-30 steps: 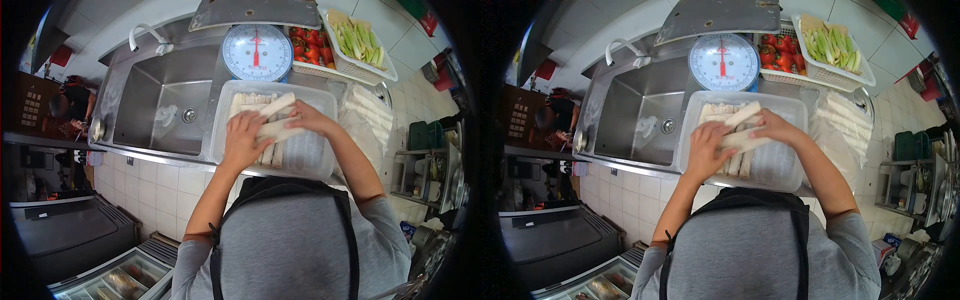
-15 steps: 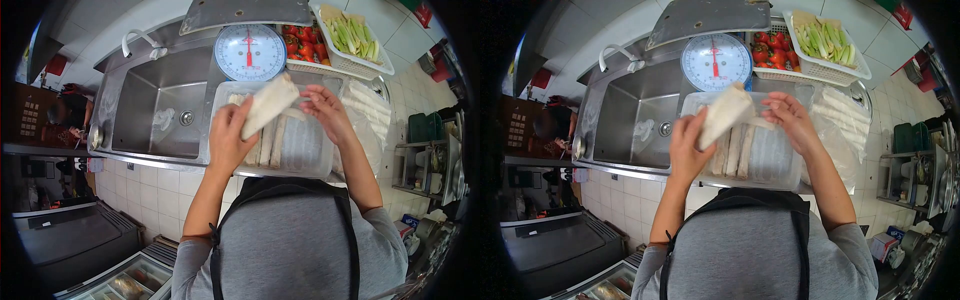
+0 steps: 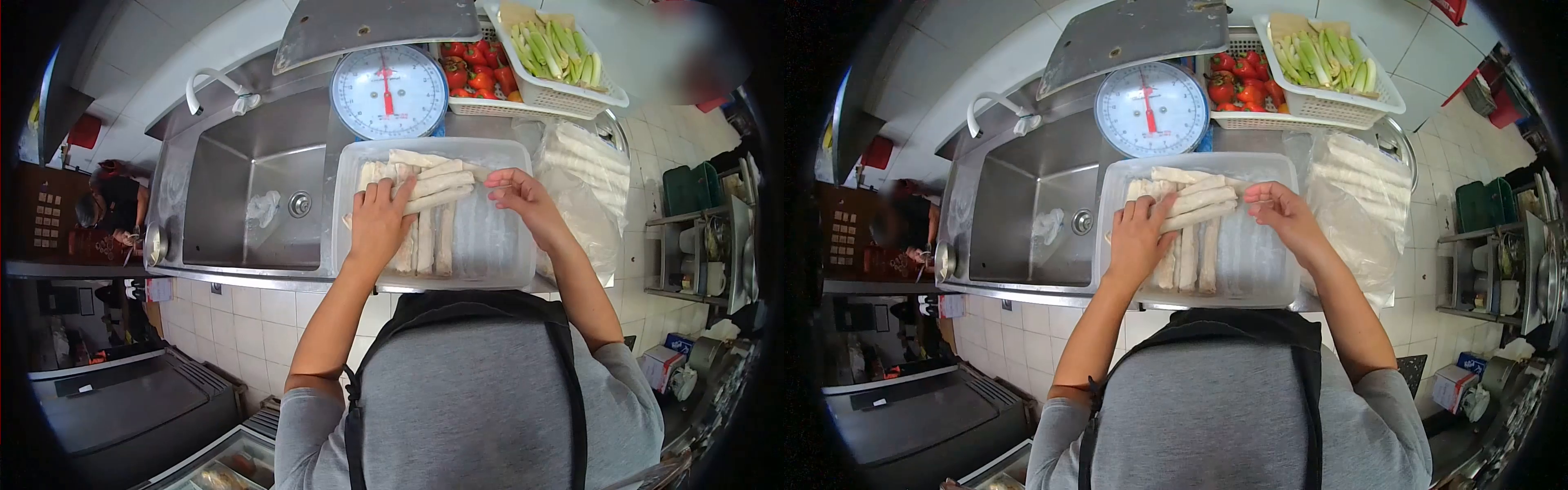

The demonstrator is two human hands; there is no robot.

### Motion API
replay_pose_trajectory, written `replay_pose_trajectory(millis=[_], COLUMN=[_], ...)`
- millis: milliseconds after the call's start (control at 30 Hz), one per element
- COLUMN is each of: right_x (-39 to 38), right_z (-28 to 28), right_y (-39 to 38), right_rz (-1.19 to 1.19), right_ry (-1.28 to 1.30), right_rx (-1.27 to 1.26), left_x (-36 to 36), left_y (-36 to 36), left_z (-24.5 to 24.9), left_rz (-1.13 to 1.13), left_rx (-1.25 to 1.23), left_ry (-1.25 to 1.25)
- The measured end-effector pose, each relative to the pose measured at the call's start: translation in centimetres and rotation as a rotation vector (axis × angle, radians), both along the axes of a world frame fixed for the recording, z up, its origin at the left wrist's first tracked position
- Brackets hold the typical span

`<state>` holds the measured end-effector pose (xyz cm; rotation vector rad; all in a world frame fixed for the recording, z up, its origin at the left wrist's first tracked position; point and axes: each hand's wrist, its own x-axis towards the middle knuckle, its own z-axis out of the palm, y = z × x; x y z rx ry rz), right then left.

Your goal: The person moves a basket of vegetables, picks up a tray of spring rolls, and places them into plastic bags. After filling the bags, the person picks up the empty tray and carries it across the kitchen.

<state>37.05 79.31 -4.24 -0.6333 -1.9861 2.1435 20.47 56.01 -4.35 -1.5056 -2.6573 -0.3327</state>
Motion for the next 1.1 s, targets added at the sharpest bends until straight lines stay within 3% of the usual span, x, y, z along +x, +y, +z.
replay_pose_trajectory(millis=[133,233,300,333,433,533,667,700,933,1067,1100], right_x=[0.9,2.3,3.6,4.1,5.2,6.6,8.8,9.3,11.3,10.2,10.1], right_z=[0.7,4.2,7.5,8.4,8.0,7.4,9.4,10.5,12.8,13.4,12.9], right_y=[-1.8,-4.0,-4.2,-4.1,-1.9,0.5,0.9,0.6,-1.5,-2.5,-2.4], right_rz=[0.027,0.026,-0.138,-0.224,-0.366,-0.298,-0.236,-0.231,-0.163,-0.135,-0.139], right_ry=[0.026,0.189,0.183,0.168,-0.187,-0.422,-0.750,-0.801,-0.364,-0.259,-0.240], right_rx=[0.295,0.683,1.190,1.445,1.652,1.650,1.522,1.347,1.064,1.017,1.074], left_x=[-0.5,-1.3,-1.3,-1.4,-1.2,-0.6,-0.2,0.2,5.0,11.8,13.3], left_y=[1.0,2.4,2.7,2.8,2.8,3.4,4.0,4.5,11.3,18.7,20.8], left_z=[0.1,-1.4,-1.0,-0.6,0.9,4.5,6.9,7.9,9.7,8.0,5.3], left_rz=[0.087,0.050,0.030,0.015,0.032,0.004,-0.164,-0.205,-0.630,-0.766,-0.925], left_rx=[-0.106,-0.089,-0.083,-0.078,-0.158,-0.254,-0.182,-0.198,-0.434,-0.574,-0.381], left_ry=[-0.052,-0.079,-0.083,-0.085,-0.160,-0.291,-0.579,-0.634,-0.582,-0.305,-0.261])
